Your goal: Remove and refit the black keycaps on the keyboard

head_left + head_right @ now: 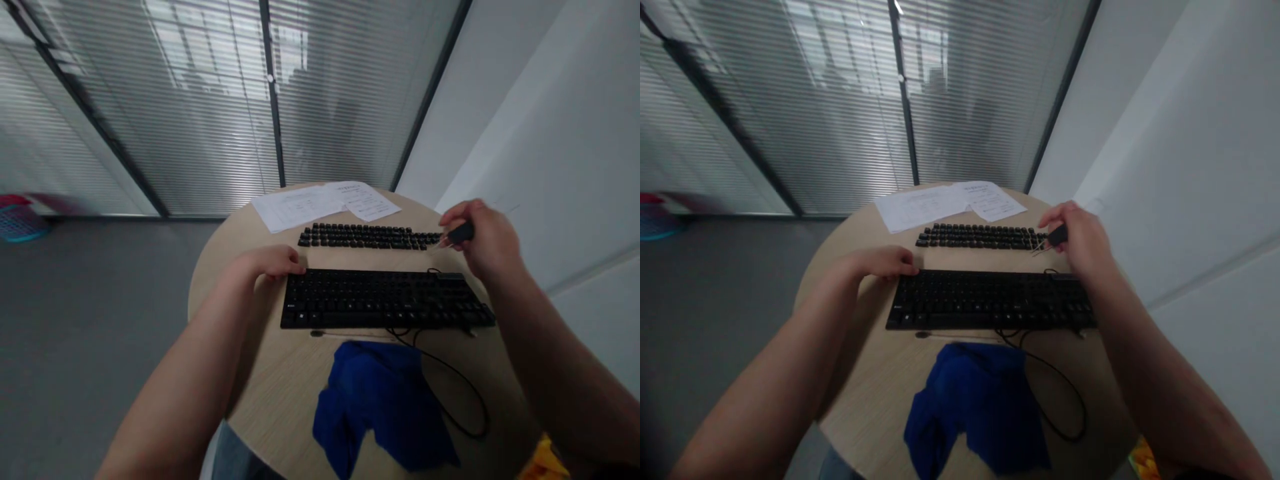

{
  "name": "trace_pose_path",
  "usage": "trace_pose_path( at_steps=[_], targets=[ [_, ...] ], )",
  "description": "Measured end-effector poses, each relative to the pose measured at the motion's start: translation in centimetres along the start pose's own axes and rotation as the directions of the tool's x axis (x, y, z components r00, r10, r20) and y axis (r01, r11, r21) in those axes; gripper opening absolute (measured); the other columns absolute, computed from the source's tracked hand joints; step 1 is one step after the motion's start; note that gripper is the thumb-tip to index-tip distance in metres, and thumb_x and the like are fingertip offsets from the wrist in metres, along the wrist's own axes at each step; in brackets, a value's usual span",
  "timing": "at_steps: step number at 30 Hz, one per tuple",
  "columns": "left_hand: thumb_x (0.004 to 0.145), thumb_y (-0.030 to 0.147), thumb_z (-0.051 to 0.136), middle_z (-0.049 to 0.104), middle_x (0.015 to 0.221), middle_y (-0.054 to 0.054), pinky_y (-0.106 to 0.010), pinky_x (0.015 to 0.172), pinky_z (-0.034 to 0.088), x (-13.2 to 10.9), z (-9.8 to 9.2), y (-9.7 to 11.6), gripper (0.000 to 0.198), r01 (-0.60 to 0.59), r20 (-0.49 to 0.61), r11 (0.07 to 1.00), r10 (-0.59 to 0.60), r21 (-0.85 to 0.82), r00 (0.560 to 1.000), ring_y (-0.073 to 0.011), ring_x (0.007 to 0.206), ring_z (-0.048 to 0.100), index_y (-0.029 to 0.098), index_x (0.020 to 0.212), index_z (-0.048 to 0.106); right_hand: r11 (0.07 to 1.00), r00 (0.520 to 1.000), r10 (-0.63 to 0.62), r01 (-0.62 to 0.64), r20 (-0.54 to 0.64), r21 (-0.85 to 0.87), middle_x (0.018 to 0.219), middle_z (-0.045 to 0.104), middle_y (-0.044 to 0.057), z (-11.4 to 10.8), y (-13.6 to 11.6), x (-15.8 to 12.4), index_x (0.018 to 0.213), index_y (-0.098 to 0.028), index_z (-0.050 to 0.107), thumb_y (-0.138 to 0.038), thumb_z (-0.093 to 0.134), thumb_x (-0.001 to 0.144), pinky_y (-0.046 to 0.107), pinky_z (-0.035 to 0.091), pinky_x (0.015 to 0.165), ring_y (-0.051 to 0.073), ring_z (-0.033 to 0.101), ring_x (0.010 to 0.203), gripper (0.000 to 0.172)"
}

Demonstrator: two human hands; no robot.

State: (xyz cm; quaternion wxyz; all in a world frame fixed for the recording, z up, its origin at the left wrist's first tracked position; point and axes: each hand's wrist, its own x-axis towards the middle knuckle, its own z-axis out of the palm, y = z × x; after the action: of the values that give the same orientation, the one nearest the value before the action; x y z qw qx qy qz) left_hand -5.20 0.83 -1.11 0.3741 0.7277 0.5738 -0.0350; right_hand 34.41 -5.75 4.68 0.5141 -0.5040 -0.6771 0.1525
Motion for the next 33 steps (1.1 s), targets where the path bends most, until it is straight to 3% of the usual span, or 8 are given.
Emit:
trace_pose_path(
  at_steps=[2, 5, 7, 10, 14, 20, 29, 33],
  targets=[
    [0.075, 0.047, 0.068, 0.054, 0.061, -0.001, -0.028, 0.053, 0.045, 0.1, 0.1, -0.4, 0.030, -0.009, 0.002, 0.999, 0.009, -0.036, 1.000, -0.0181, 0.056, 0.054, 0.018, 0.082, 0.065, 0.971, 0.941, 0.067, -0.139, 0.333, 0.196, 0.052, 0.056, -0.002, 3.5, -3.3, -1.3, 0.079, -0.021, 0.063, -0.061, 0.046, 0.102, 0.025, 0.044, 0.048, 0.014, 0.059, 0.048, 0.050],
    [0.077, 0.052, 0.069, 0.050, 0.057, 0.001, -0.027, 0.051, 0.043, 0.3, 0.1, -1.0, 0.033, -0.041, 0.001, 0.994, 0.041, -0.105, 0.999, -0.0161, 0.053, 0.051, 0.019, 0.080, 0.065, 0.865, 0.703, -0.004, -0.355, 0.711, 0.356, 0.056, 0.058, -0.004, 9.1, -6.7, -2.6, 0.085, -0.021, 0.060, -0.061, 0.057, 0.098, 0.025, 0.053, 0.049, 0.012, 0.061, 0.049, 0.042],
    [0.077, 0.054, 0.069, 0.048, 0.054, 0.002, -0.026, 0.050, 0.040, 0.4, 0.1, -1.3, 0.036, -0.070, -0.001, 0.985, 0.071, -0.155, 0.997, -0.0146, 0.051, 0.048, 0.019, 0.080, 0.066, 0.789, 0.578, -0.041, -0.482, 0.815, 0.381, 0.058, 0.059, -0.006, 12.4, -7.7, -3.0, 0.092, -0.023, 0.057, -0.053, 0.068, 0.093, 0.024, 0.055, 0.047, 0.011, 0.059, 0.049, 0.033],
    [0.076, 0.054, 0.071, 0.048, 0.052, 0.003, -0.025, 0.046, 0.036, 0.6, 0.2, -1.6, 0.037, -0.105, -0.003, 0.969, 0.107, -0.223, 0.994, -0.0130, 0.047, 0.044, 0.018, 0.081, 0.067, 0.711, 0.484, -0.104, -0.575, 0.869, 0.405, 0.069, 0.064, -0.005, 16.0, -7.4, -3.1, 0.100, -0.022, 0.057, -0.040, 0.080, 0.084, 0.024, 0.060, 0.049, 0.012, 0.065, 0.058, 0.033],
    [0.074, 0.056, 0.074, 0.047, 0.050, 0.005, -0.026, 0.043, 0.035, 1.3, 0.3, -2.2, 0.039, -0.116, -0.007, 0.949, 0.119, -0.294, 0.993, -0.0117, 0.042, 0.042, 0.019, 0.077, 0.064, 0.653, 0.521, -0.066, -0.622, 0.851, 0.431, 0.074, 0.066, -0.003, 18.4, -5.3, -3.8, 0.101, -0.022, 0.055, -0.043, 0.077, 0.087, 0.022, 0.057, 0.047, 0.012, 0.066, 0.059, 0.033],
    [0.082, 0.057, 0.070, 0.045, 0.054, 0.005, -0.025, 0.045, 0.038, 1.2, 1.2, -3.3, 0.041, -0.182, -0.114, 0.925, 0.153, -0.332, 0.982, -0.0108, 0.044, 0.046, 0.019, 0.074, 0.059, 0.709, 0.708, 0.121, -0.552, 0.695, 0.439, 0.063, 0.055, -0.007, 20.0, -3.4, -5.8, 0.093, -0.024, 0.047, -0.060, 0.053, 0.098, 0.018, 0.038, 0.037, 0.009, 0.051, 0.045, 0.037],
    [0.076, 0.041, 0.075, 0.060, 0.068, 0.002, -0.023, 0.053, 0.037, -1.3, 1.8, -3.1, 0.026, -0.350, -0.135, 0.898, 0.324, -0.268, 0.936, -0.0100, 0.059, 0.049, 0.016, 0.082, 0.070, 0.940, 0.787, -0.212, 0.002, 0.580, 0.341, 0.075, 0.056, -0.002, 19.9, -4.6, -7.1, 0.098, -0.023, 0.052, -0.040, 0.047, 0.104, 0.032, 0.045, 0.068, 0.017, 0.057, 0.068, 0.018],
    [0.075, 0.040, 0.075, 0.061, 0.068, 0.002, -0.023, 0.051, 0.035, -1.0, 1.8, -3.3, 0.025, -0.360, -0.141, 0.895, 0.334, -0.261, 0.932, -0.0100, 0.056, 0.049, 0.016, 0.080, 0.069, 0.954, 0.764, -0.223, 0.043, 0.605, 0.297, 0.078, 0.058, 0.000, 19.9, -5.2, -7.1, 0.099, -0.022, 0.052, -0.038, 0.045, 0.104, 0.034, 0.043, 0.073, 0.019, 0.058, 0.071, 0.017]
  ],
)
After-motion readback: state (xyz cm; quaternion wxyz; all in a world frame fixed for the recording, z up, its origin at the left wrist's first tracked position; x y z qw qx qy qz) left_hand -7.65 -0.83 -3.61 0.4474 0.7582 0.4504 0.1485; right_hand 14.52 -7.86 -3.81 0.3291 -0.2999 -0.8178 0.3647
